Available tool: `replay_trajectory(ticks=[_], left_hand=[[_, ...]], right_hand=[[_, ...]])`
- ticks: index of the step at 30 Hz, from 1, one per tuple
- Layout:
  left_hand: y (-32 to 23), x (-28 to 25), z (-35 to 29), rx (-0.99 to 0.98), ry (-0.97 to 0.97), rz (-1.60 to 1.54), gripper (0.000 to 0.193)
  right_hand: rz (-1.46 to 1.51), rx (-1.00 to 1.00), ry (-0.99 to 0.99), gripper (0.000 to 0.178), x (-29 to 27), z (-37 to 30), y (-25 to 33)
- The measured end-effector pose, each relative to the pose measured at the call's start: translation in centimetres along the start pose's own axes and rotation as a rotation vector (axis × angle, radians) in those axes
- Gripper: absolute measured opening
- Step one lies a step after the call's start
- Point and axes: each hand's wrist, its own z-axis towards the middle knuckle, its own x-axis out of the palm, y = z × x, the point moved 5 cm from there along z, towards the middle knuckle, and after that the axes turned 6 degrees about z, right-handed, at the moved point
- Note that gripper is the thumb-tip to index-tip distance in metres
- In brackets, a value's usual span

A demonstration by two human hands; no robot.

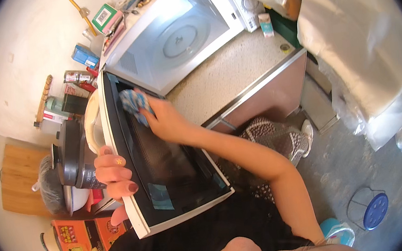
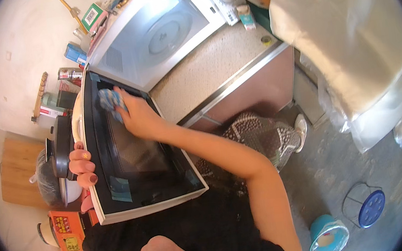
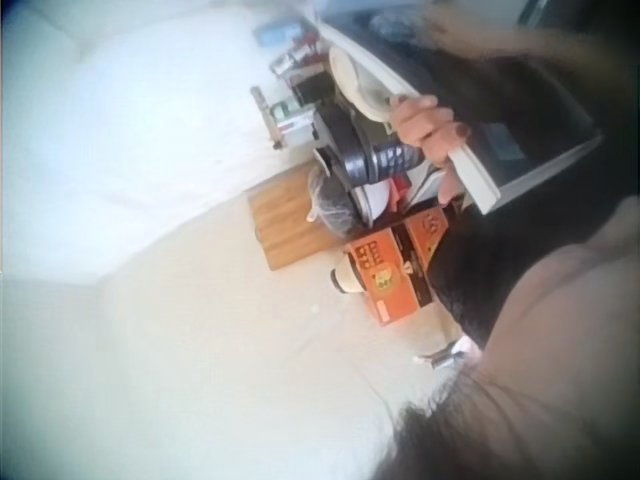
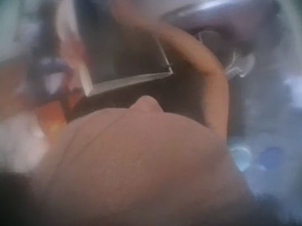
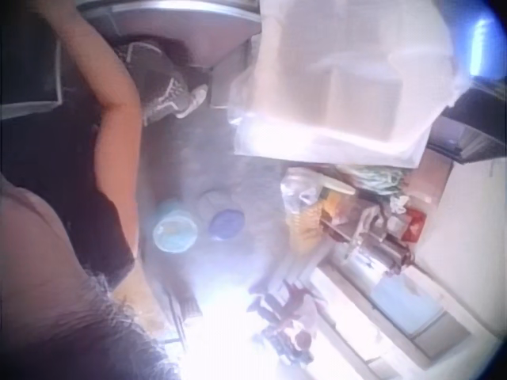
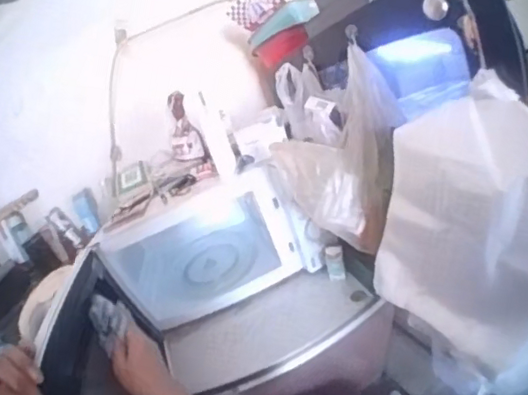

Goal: The person cleans the interior and door of a microwave using a cloth, wiping the surfaces and handling the glass turntable tray.

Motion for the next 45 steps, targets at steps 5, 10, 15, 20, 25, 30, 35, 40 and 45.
replay_trajectory(ticks=[5, 10, 15, 20, 25, 30, 35, 40, 45], left_hand=[[-0.1, -0.7, -0.7, 0.056, -0.018, -0.038, 0.079], [-0.5, -1.2, -1.1, -0.010, 0.083, -0.067, 0.075], [-0.3, -1.4, -0.7, 0.012, 0.125, -0.102, 0.075], [-0.2, -1.6, -0.5, 0.057, 0.034, -0.104, 0.076], [-0.3, -1.0, -0.8, 0.026, -0.040, -0.063, 0.080], [0.3, -0.4, -0.1, 0.065, -0.054, -0.074, 0.080], [-0.3, -0.3, -0.5, 0.055, -0.126, -0.066, 0.078], [-1.0, 0.2, -0.7, -0.001, -0.220, -0.039, 0.077], [0.0, 1.2, 0.7, 0.033, -0.218, -0.055, 0.076]], right_hand=[[0.217, -0.206, 0.175, 0.052, -0.4, -4.3, 4.0], [0.413, -0.108, 0.537, 0.060, -3.9, -11.0, 5.8], [0.297, -0.217, 0.372, 0.036, -4.7, -12.3, 2.6], [-0.104, -0.476, 0.202, 0.031, -3.3, -8.7, 2.2], [-0.370, -0.450, 0.082, 0.030, -3.1, -2.8, -1.7], [-0.404, -0.231, -0.073, 0.013, -3.4, 0.5, -4.5], [-0.447, -0.030, 0.432, 0.011, -4.7, -4.8, -1.1], [-0.449, 0.146, 0.460, 0.015, -5.3, -5.3, 2.5], [-0.502, -0.102, -0.004, 0.013, -2.6, -1.2, -2.0]])
